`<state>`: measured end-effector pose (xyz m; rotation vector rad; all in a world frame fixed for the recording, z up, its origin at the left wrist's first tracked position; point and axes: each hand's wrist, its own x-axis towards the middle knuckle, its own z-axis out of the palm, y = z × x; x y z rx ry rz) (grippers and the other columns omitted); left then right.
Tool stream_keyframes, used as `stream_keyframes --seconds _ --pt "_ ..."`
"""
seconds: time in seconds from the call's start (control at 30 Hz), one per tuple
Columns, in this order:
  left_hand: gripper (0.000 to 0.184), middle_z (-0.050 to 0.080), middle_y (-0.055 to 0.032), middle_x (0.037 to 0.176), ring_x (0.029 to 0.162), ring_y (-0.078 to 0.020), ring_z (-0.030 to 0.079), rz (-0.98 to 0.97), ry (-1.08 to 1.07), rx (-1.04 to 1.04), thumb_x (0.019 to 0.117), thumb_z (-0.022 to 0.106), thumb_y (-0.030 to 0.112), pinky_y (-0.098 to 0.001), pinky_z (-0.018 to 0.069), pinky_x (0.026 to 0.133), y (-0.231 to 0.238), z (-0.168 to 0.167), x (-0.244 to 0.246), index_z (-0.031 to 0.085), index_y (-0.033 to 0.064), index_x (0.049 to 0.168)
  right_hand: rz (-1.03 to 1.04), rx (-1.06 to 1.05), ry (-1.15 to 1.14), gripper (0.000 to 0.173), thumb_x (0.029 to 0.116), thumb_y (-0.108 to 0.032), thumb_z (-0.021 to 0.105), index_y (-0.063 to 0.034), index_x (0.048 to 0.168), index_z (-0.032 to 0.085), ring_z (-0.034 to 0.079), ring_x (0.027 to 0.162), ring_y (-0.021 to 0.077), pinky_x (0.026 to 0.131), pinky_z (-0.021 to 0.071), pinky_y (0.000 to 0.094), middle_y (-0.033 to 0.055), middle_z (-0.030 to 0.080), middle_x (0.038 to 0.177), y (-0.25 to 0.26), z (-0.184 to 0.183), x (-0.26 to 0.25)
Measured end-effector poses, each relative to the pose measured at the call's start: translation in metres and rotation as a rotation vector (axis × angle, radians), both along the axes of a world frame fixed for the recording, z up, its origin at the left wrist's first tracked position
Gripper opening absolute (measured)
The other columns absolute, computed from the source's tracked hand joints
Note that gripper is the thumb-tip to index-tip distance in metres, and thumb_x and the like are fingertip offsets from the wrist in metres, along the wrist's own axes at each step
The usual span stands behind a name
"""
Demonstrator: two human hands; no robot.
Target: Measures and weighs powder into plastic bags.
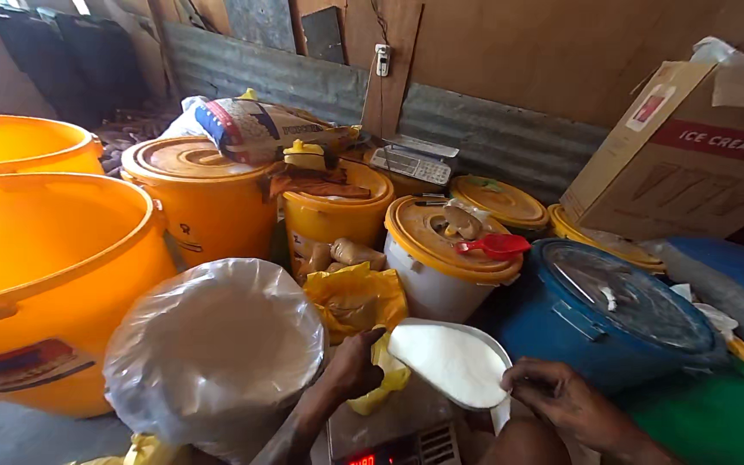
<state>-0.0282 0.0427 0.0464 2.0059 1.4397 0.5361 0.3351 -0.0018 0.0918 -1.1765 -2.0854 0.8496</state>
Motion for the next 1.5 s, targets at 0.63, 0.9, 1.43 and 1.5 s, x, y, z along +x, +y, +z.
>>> stream_keyframes --seconds 0.63,0.9,1.43,1.5 --pt "0.081 0.071 -0.0115 0.106 0.071 -0.0156 0.069 0.023 -0.347 -0.108 0.0727 0.069 0.003 -0.0367 0.0598 0.065 -0.007 0.018 -0.037 0.048 0.0085 0.150 0.321 0.268 -1.525 0.009 0.0961 -0.010 0.063 -0.0017 0.097 0.066 0.065 0.086 0.0349 0.071 0.0483 0.0532 0.0168 0.065 0.091 0.019 0.180 -0.253" --pt "0.067 0.060 -0.0149 0.140 0.092 -0.0227 0.070 0.021 -0.174 -0.001 0.0883 0.071 0.021 -0.0436 0.0588 0.083 -0.011 0.006 -0.029 0.051 0.0159 0.152 0.185 0.296 -1.277 0.011 0.0967 -0.032 0.067 -0.0329 0.104 0.075 0.068 0.080 0.0202 0.067 0.0534 0.0504 -0.0033 0.071 0.087 0.025 0.205 -0.134" --pt "0.048 0.061 -0.0131 0.135 0.083 -0.0190 0.070 0.426 -0.430 0.362 0.0993 0.067 0.039 -0.0375 0.0602 0.066 -0.016 0.020 -0.054 0.059 0.0134 0.139 -0.007 -0.091 -0.232 0.029 0.0881 -0.006 0.071 0.0006 0.117 0.070 0.067 0.085 0.0037 0.080 0.0564 0.0205 0.0056 0.073 0.101 -0.009 0.065 0.063" --pt "0.043 0.062 -0.0118 0.132 0.079 -0.0180 0.069 0.479 -0.432 0.369 0.1010 0.065 0.038 -0.0364 0.0586 0.065 -0.017 0.019 -0.057 0.060 0.0147 0.137 -0.013 -0.112 -0.218 0.029 0.0871 -0.004 0.072 0.0017 0.116 0.070 0.067 0.085 0.0034 0.080 0.0560 0.0196 0.0059 0.073 0.101 -0.012 0.057 0.060"
